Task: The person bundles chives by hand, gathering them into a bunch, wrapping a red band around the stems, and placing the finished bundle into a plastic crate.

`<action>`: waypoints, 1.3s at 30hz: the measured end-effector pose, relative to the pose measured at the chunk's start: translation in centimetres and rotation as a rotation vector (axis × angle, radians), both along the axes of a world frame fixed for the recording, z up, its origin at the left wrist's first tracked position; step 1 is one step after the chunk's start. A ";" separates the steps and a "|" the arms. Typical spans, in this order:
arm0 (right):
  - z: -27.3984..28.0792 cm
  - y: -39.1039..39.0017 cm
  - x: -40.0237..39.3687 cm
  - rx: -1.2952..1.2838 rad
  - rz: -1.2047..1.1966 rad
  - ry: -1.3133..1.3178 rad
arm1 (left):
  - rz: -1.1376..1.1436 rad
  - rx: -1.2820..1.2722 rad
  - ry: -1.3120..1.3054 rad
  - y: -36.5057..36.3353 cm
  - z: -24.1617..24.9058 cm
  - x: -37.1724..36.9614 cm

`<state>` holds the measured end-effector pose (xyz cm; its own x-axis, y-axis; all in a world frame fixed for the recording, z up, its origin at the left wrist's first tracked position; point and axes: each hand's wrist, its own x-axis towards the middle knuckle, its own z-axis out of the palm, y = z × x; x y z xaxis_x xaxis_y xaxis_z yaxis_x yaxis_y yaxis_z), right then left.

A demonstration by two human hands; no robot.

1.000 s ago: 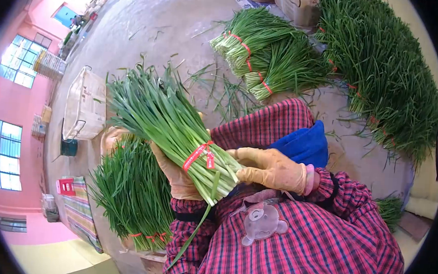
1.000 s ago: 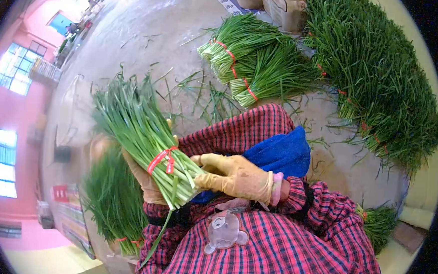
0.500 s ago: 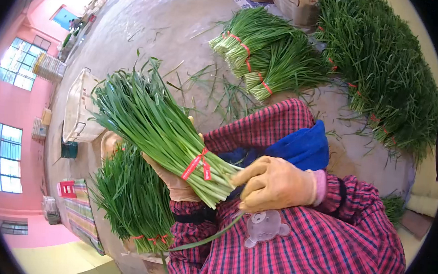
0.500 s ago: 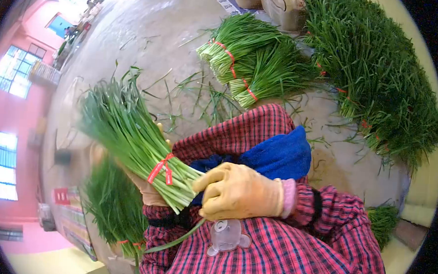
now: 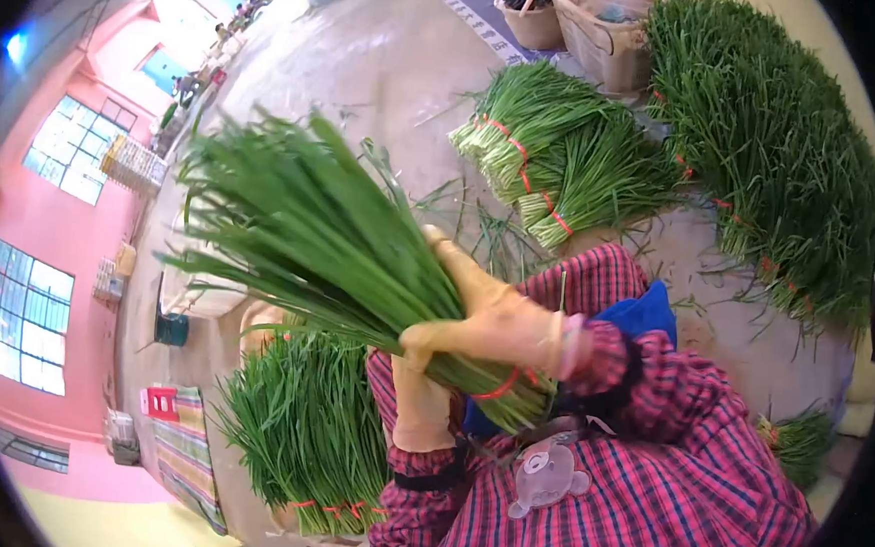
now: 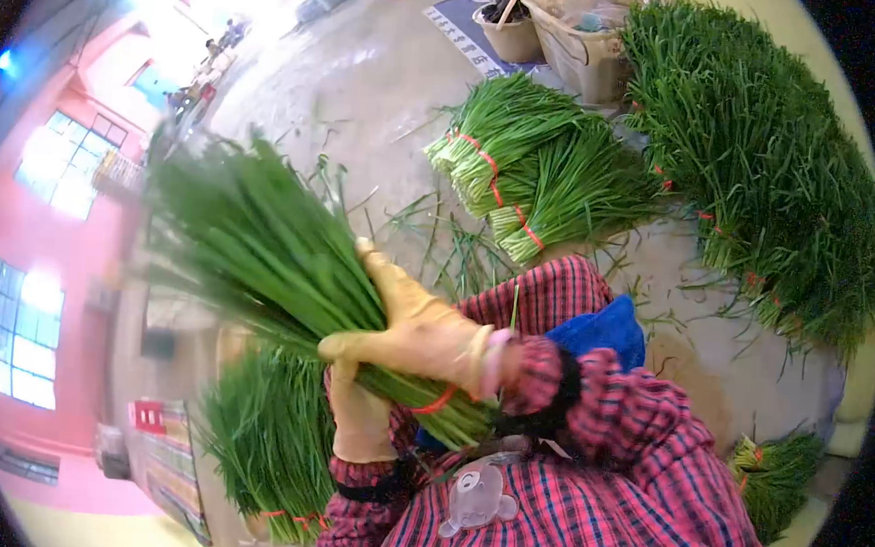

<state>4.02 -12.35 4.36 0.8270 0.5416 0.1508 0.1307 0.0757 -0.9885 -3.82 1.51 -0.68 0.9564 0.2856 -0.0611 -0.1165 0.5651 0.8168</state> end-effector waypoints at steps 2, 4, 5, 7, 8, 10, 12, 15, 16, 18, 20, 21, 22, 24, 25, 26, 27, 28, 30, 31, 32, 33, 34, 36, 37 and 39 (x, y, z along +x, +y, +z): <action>-1.6 1.5 0.2 -0.074 -0.182 -0.287 | 0.107 0.094 -0.032 -0.7 0.5 0.5; -2.2 1.6 0.5 0.349 -0.108 0.110 | 0.123 0.097 -0.049 -1.2 1.8 0.6; -4.7 2.2 0.8 0.323 -0.192 0.140 | 0.146 0.099 -0.054 -1.4 2.0 0.5; -5.0 0.9 0.6 0.293 -0.170 0.196 | 0.158 0.080 -0.043 -1.1 1.3 0.4; -4.9 0.5 0.5 0.263 -0.147 0.251 | 0.170 0.063 -0.034 -0.9 1.0 0.4; -3.6 0.0 -0.2 0.233 -0.133 0.246 | 0.153 0.070 -0.018 -1.7 2.4 0.7; -3.6 0.9 -1.0 0.314 -0.231 0.118 | 0.173 0.367 0.130 -2.5 3.3 1.2; -3.6 1.1 0.1 0.354 -0.268 0.243 | 0.180 0.359 0.083 -1.5 2.1 1.5; -3.8 1.1 0.6 0.395 -0.266 0.293 | 0.155 0.342 0.101 -1.3 2.1 1.5; -4.4 0.0 1.0 0.330 -0.310 0.315 | 0.214 0.283 0.125 -1.4 1.8 1.4; -5.4 -0.3 1.4 0.361 -0.362 0.480 | 0.233 0.140 0.093 -0.6 1.1 1.3; -5.4 -0.6 1.3 0.375 -0.385 0.509 | 0.246 0.146 0.123 0.1 0.7 1.3; -5.5 -0.9 1.2 0.375 -0.384 0.511 | 0.247 0.147 0.125 0.3 0.4 1.3; -5.7 -1.2 1.2 0.339 -0.385 0.522 | 0.268 0.083 0.196 0.3 0.3 1.5; -5.7 -1.3 1.2 0.283 -0.394 0.479 | 0.265 0.084 0.198 0.2 0.4 1.6; -5.8 -1.3 1.1 0.283 -0.396 0.482 | 0.250 0.094 0.215 0.1 0.4 1.6; -5.8 -1.2 1.0 0.322 -0.385 0.487 | 0.237 0.102 0.231 0.0 0.5 1.6; -5.9 -1.0 0.8 0.361 -0.373 0.492 | 0.237 0.102 0.233 -0.1 0.6 1.7; -5.1 -0.8 -0.1 0.317 -0.356 0.474 | 0.077 0.306 0.172 -0.6 1.1 2.1; -4.8 -0.7 -0.4 0.273 -0.339 0.455 | 0.075 0.474 0.169 -1.6 2.1 2.2; -5.3 -0.5 -0.5 0.270 -0.335 0.457 | 0.065 0.499 0.104 -2.1 1.7 2.5; -5.6 -0.2 -0.3 0.311 -0.303 0.437 | 0.068 0.439 0.134 -1.8 1.7 2.6; -5.8 0.0 -0.2 0.351 -0.274 0.419 | 0.068 0.378 0.165 -1.3 1.7 2.6; -6.2 -0.7 0.5 0.412 -0.311 0.465 | 0.065 0.224 0.197 0.3 0.3 2.1; -6.9 -1.1 1.0 0.377 -0.329 0.511 | 0.042 0.228 0.231 0.9 0.0 1.7; -7.5 -1.6 1.6 0.367 -0.357 0.601 | 0.048 0.221 0.220 0.8 -0.3 1.4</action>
